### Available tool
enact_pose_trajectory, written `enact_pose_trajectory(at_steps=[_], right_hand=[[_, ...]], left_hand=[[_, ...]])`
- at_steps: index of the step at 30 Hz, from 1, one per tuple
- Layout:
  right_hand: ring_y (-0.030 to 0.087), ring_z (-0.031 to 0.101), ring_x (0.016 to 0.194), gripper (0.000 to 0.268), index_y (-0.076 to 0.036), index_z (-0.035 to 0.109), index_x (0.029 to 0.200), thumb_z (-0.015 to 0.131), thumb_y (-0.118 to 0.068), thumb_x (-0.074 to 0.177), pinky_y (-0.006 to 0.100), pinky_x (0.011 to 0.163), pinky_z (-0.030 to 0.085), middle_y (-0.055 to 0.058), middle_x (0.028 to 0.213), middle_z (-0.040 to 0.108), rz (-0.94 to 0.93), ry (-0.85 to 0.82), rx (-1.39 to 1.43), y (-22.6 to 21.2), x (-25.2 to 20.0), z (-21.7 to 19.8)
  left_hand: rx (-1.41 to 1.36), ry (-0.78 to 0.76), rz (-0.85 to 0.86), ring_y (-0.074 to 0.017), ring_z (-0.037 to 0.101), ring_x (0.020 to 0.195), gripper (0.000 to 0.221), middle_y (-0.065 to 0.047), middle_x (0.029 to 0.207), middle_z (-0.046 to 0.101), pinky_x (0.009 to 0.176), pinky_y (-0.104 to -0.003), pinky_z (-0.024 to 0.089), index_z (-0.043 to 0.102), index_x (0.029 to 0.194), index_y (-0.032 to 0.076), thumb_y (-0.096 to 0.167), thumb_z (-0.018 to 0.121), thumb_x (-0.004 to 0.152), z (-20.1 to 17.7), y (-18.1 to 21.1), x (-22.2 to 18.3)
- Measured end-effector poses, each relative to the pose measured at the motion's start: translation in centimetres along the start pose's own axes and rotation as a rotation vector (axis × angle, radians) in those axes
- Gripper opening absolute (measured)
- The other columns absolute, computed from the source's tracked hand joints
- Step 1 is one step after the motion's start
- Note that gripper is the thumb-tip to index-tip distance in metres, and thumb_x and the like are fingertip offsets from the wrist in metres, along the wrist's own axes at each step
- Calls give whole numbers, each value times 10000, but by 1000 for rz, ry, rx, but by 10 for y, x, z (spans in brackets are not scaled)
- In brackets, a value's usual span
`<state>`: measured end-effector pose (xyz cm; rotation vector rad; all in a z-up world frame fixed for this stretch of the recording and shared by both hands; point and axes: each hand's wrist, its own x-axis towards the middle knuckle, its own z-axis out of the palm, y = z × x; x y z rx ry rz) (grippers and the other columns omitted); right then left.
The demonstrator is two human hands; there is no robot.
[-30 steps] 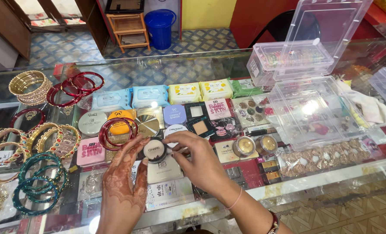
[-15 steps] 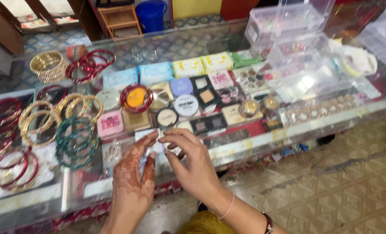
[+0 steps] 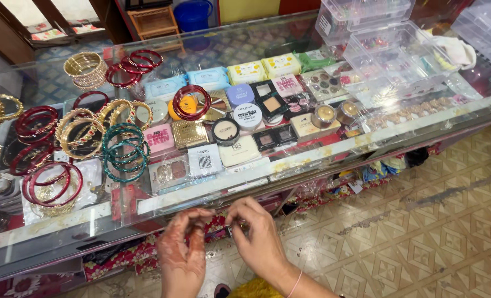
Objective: The person cleans a clear plastic storage box with a white cloth, wiping the interior and exterior surfaces. They then pick up a stack of red bangles, wipe them individually, and place them back on the glass counter. Finally, they pick up a stack of gold bangles and wipe them with the cloth.
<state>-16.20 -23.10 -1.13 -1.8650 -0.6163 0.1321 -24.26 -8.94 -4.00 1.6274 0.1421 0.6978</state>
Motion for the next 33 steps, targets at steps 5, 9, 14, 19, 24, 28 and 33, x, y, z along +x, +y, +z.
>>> enact_pose_trajectory(at_steps=[5, 9, 14, 19, 24, 28, 33], right_hand=[[393, 616, 1131, 341, -1, 672, 1116, 673, 69, 782, 416, 957, 498, 197, 1233, 604, -75, -81, -89, 25, 2, 5], [481, 489, 1267, 548, -48, 665, 1276, 751, 17, 740, 481, 1069, 409, 317, 1314, 493, -44, -221, -238, 56, 18, 15], [300, 610, 1215, 496, -78, 618, 1323, 749, -196, 859, 359, 1039, 487, 188, 1321, 588, 428, -429, -129, 89, 50, 34], [212, 618, 1252, 514, -102, 621, 1352, 715, -223, 862, 326, 1057, 460, 96, 1352, 668, 591, -487, 130, 105, 71, 46], [209, 583, 1320, 546, -146, 560, 1396, 714, -187, 874, 318, 1093, 441, 64, 1428, 632, 637, -489, 250, 120, 73, 55], [303, 416, 1423, 443, -163, 602, 1373, 673, -118, 938, 387, 1163, 329, 64, 1473, 585, 135, -435, -70, 139, 79, 52], [370, 317, 1477, 442, -121, 605, 1273, 606, 16, 853, 407, 1164, 345, 116, 1504, 514, -182, -207, -36, 160, 83, 20]], left_hand=[[335, -154, 30, -183, 637, 1210, 451, -127, 1268, 675, 1007, -310, 503, 637, 1265, 13, -136, 511, 858, -7, -37, -9], [186, -47, -512, -286, 545, 1204, 746, -183, 1438, 549, 939, -358, 437, 493, 1472, 96, -116, 480, 757, 10, -100, -11], [911, -234, -132, -457, 299, 1415, 843, -316, 1541, 268, 1167, -489, 293, 367, 1510, 25, 31, 679, 726, -5, -140, -4], [789, -165, -153, -502, 202, 1454, 861, -345, 1577, 143, 1210, -537, 164, 296, 1501, -4, -41, 605, 699, 3, -132, 13], [842, -116, -133, -532, 172, 1482, 871, -370, 1623, 99, 1172, -539, 162, 348, 1542, 95, -39, 630, 729, 7, -122, 22], [933, -92, -195, -516, 215, 1459, 832, -357, 1609, 136, 1164, -533, 193, 359, 1539, 98, -3, 610, 751, 13, -148, 29], [1026, -261, -494, -497, 268, 1432, 786, -340, 1591, 182, 1154, -526, 231, 374, 1535, 101, 42, 584, 779, 31, -212, 46]])
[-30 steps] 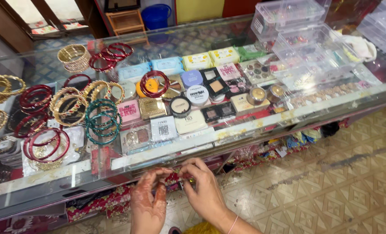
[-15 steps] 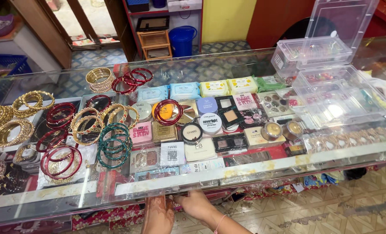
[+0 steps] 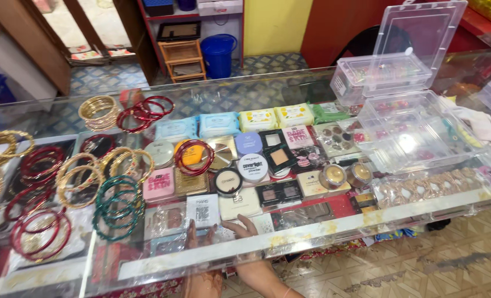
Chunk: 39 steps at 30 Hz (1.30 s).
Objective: The person cleans a clear plastic storage box with a white cloth, wiping the interior and exterior surfaces. They then pick up a stack of red bangles, wipe them individually, and place them back on the glass counter. Finally, they pick up a stack of gold bangles and wipe them with the cloth.
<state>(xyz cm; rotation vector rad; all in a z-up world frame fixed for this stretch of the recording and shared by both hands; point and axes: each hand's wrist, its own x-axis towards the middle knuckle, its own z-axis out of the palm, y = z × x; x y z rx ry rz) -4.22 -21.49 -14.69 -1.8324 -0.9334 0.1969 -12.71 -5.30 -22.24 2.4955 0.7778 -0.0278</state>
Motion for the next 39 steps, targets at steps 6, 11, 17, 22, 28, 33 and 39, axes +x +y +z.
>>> enact_pose_trajectory(at_steps=[6, 11, 17, 22, 28, 33, 39], right_hand=[[216, 533, 1391, 507, -70, 458, 1435, 640, -45, 963, 347, 1211, 344, 67, 1474, 558, 175, -216, 270, 37, 2, 26], [183, 602, 1271, 460, -56, 546, 1382, 670, -67, 940, 323, 1077, 509, 74, 1376, 618, 382, -225, 512, 36, -3, 51], [178, 616, 1257, 594, -58, 507, 1418, 756, -43, 879, 328, 1072, 481, 98, 1370, 636, 406, -84, 618, 31, -22, 49], [215, 753, 1038, 425, -85, 723, 1239, 788, -113, 820, 332, 963, 573, 98, 1103, 801, 717, -239, 614, 25, -52, 30], [193, 770, 1006, 185, 20, 821, 958, 806, -140, 865, 305, 942, 566, 123, 982, 806, 410, -348, 435, -12, -55, -14], [174, 771, 870, 197, 25, 798, 907, 835, -141, 809, 292, 814, 609, 121, 913, 790, 472, -318, 549, -93, -34, -49], [195, 757, 907, 83, 53, 771, 883, 818, 38, 816, 327, 829, 598, 160, 947, 746, 264, -220, 647, -185, -17, -85]], left_hand=[[32, 31, -15, -473, 331, 1399, 735, -320, 1570, 237, 1141, -517, 277, 392, 1530, 105, 97, 553, 813, 28, -15, 18], [-35, -11, 5, -453, 384, 1371, 697, -303, 1552, 283, 1131, -509, 316, 407, 1527, 109, 142, 527, 841, 25, -27, 13], [-145, -86, 21, -429, 448, 1338, 657, -283, 1531, 338, 1119, -501, 362, 425, 1522, 113, 196, 496, 874, 24, -37, 5], [-263, -172, 17, -409, 501, 1310, 630, -266, 1513, 383, 1109, -493, 400, 440, 1519, 116, 241, 470, 902, 23, -46, -20], [-496, -313, 45, -386, 565, 1277, 605, -246, 1492, 438, 1097, -484, 446, 458, 1514, 120, 296, 439, 936, 33, -32, -28], [-809, -450, 61, -366, 618, 1250, 591, -230, 1474, 484, 1087, -477, 484, 473, 1511, 124, 341, 414, 964, 20, -29, -27], [-1203, -736, 181, -342, 681, 1217, 585, -209, 1453, 539, 1075, -468, 530, 491, 1506, 128, 395, 383, 997, -64, -56, -33]])
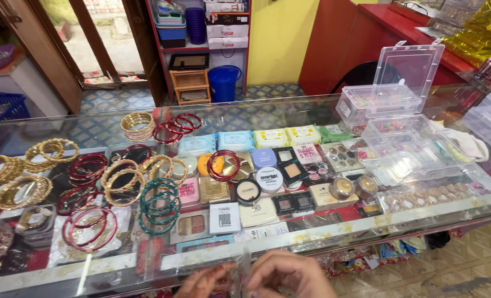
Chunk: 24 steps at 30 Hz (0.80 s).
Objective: The person cleans a clear plastic storage box with a white cloth, wiping the interior and exterior surfaces. They then pick up a stack of red bangles, wipe them individually, and place them back on the glass counter. Finally, they pick up a stack of gold bangles and wipe them with the cloth.
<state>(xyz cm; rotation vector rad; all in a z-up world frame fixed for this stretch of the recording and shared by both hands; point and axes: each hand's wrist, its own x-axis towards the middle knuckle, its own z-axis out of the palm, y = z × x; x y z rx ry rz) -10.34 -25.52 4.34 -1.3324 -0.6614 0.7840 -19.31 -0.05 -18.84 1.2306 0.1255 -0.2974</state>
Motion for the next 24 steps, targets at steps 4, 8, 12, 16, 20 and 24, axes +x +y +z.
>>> enact_pose_trajectory(at_steps=[4, 8, 12, 16, 20, 24], right_hand=[[238, 759, 954, 68, 65, 755, 880, 788, 115, 848, 364, 881, 607, 190, 983, 754, -302, -21, -74, -26, -5, 1], [277, 743, 971, 79, 102, 732, 900, 748, 174, 871, 392, 924, 589, 235, 1032, 732, -398, -126, -18, -33, 1, -17], [249, 723, 961, 89, 88, 705, 875, 698, 172, 847, 381, 857, 596, 220, 1023, 701, -246, 19, 111, -19, 34, -27], [181, 715, 921, 142, 56, 672, 894, 727, 151, 803, 343, 855, 604, 143, 1009, 712, -35, 132, 101, -1, 73, -52], [147, 719, 870, 207, 22, 677, 937, 753, 136, 782, 317, 818, 609, 91, 960, 716, 72, 138, 33, 20, 111, -79], [146, 711, 853, 185, 18, 675, 949, 708, 147, 821, 306, 788, 622, 76, 994, 689, 85, 31, -57, 30, 134, -104]], left_hand=[[216, -16, -13, -334, 737, 1206, 559, -234, 1387, 596, 1077, -453, 575, 505, 1504, 138, 408, 420, 1021, 5, 65, -50], [195, 289, 370, -352, 729, 1209, 524, -215, 1423, 597, 862, -482, 607, 475, 1461, 97, 357, 548, 1012, 40, 100, -63], [-32, 371, 689, -420, 663, 1268, 560, -259, 1430, 548, 944, -603, 528, 526, 1425, 37, 311, 679, 961, 45, 130, -25], [1332, 771, 824, -354, 458, 1430, 833, -173, 1531, 454, 1130, -595, 388, 531, 1476, 198, 714, 736, 855, 69, 147, -10], [1363, 777, 445, -405, 327, 1447, 825, -192, 1582, 340, 1098, -705, 207, 455, 1503, 198, 613, 711, 837, 80, 151, 32], [1388, 799, 212, -390, 256, 1510, 892, -174, 1654, 251, 1110, -732, 95, 345, 1553, 196, 654, 667, 858, 73, 131, 63]])
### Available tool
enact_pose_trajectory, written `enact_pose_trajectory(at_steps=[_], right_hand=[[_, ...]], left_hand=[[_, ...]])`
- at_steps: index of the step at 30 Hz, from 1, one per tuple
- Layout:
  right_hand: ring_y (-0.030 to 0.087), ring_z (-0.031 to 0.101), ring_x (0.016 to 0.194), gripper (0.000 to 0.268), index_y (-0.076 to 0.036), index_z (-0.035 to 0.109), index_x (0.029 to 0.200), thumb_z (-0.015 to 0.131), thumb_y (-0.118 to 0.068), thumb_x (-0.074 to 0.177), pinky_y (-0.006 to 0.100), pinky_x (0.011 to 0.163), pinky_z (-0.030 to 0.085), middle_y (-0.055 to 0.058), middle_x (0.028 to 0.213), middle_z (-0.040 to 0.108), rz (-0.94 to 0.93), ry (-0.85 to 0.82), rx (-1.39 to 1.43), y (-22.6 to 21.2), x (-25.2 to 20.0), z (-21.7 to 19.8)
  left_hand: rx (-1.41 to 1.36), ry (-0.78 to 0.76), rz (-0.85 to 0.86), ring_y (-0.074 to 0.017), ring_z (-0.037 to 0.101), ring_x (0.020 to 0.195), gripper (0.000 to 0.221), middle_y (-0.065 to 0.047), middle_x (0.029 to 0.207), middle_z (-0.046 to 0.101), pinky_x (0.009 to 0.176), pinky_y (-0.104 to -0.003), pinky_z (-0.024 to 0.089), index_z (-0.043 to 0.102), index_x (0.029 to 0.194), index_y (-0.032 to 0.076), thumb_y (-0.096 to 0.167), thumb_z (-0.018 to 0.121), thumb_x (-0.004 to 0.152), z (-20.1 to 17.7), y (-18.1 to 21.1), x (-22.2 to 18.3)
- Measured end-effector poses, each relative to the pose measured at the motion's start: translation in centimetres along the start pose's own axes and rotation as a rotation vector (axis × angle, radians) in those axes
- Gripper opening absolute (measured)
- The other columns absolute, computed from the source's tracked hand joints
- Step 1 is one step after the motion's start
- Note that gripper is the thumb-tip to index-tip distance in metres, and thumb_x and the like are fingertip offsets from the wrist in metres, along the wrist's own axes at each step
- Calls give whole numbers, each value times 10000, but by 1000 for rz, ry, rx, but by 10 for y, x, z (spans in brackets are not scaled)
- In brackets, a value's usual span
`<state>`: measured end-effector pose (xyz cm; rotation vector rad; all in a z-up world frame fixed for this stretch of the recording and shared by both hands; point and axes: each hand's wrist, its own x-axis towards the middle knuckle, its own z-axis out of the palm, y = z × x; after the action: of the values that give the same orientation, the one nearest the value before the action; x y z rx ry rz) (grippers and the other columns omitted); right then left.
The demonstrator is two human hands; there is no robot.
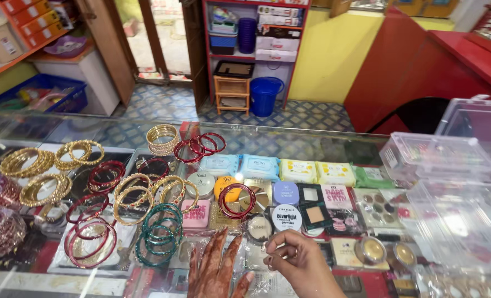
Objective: The person cleans a clear plastic storage box with a white cloth, wiping the interior and exterior surfaces. They then pick up a stack of red bangles, wipe them individually, and place them back on the glass counter. Finally, they pick up a stack of gold bangles and wipe them with the cloth.
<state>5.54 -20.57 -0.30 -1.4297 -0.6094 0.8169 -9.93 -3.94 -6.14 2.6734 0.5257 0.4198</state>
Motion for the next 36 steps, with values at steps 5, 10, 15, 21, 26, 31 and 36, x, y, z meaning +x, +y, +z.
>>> enact_pose_trajectory(at_steps=[5, 10, 15, 21, 26, 31, 36], right_hand=[[119, 715, 989, 235, -2, 766, 951, 654, 165, 829, 290, 824, 682, 62, 1079, 643, -146, -102, -241, -10, 18, -2], [125, 752, 899, 318, -50, 790, 1003, 642, 150, 805, 280, 736, 668, 31, 1088, 644, -15, -70, -368, -26, 33, -2], [139, 751, 872, 182, -16, 652, 950, 675, 101, 812, 305, 688, 635, 26, 1092, 670, 29, 38, -568, -47, 28, 9], [347, 679, 987, 402, -8, 672, 1139, 583, 72, 755, 402, 780, 545, 149, 1200, 671, -764, 11, -1052, -95, 44, 30], [323, 690, 938, 218, -33, 677, 999, 610, -1, 794, 431, 817, 548, 120, 1016, 678, -520, -249, -1456, -83, 83, 35], [322, 696, 901, 224, -30, 676, 978, 609, 2, 766, 440, 766, 542, 127, 985, 683, -522, -83, -1457, -79, 85, 23], [361, 675, 813, 199, -22, 690, 1021, 627, -52, 835, 462, 688, 522, 140, 957, 691, -497, 85, -1277, -98, 64, 35]], left_hand=[[37, 194, 8, -396, 269, 1490, 1000, -205, 1612, 276, 1115, -749, 84, 328, 1523, 142, 743, 667, 800, 29, 9, 13], [63, 172, 66, -419, 218, 1491, 987, -221, 1619, 242, 1111, -748, 70, 308, 1534, 137, 740, 645, 828, 40, -2, 15], [153, 87, 170, -443, 167, 1492, 975, -238, 1627, 208, 1107, -747, 56, 289, 1545, 132, 736, 623, 857, 43, -31, 0], [150, 14, 168, -467, 188, 1484, 905, -280, 1560, 252, 1121, -745, 63, 292, 1559, 183, 666, 635, 876, 47, -43, -5], [34, 11, 183, -469, 245, 1449, 956, -283, 1440, 339, 1117, -711, 92, 263, 1549, 96, 631, 691, 882, 38, -37, 1], [-130, -295, 51, -488, 150, 1528, 1115, -311, 1589, 201, 1181, -634, 61, 40, 1557, 12, 487, 759, 849, -15, -12, 26], [-287, -254, 1, -428, 139, 1516, 1178, -294, 1603, 116, 1238, -503, 109, -39, 1571, 4, 343, 805, 824, -63, 17, 52]])
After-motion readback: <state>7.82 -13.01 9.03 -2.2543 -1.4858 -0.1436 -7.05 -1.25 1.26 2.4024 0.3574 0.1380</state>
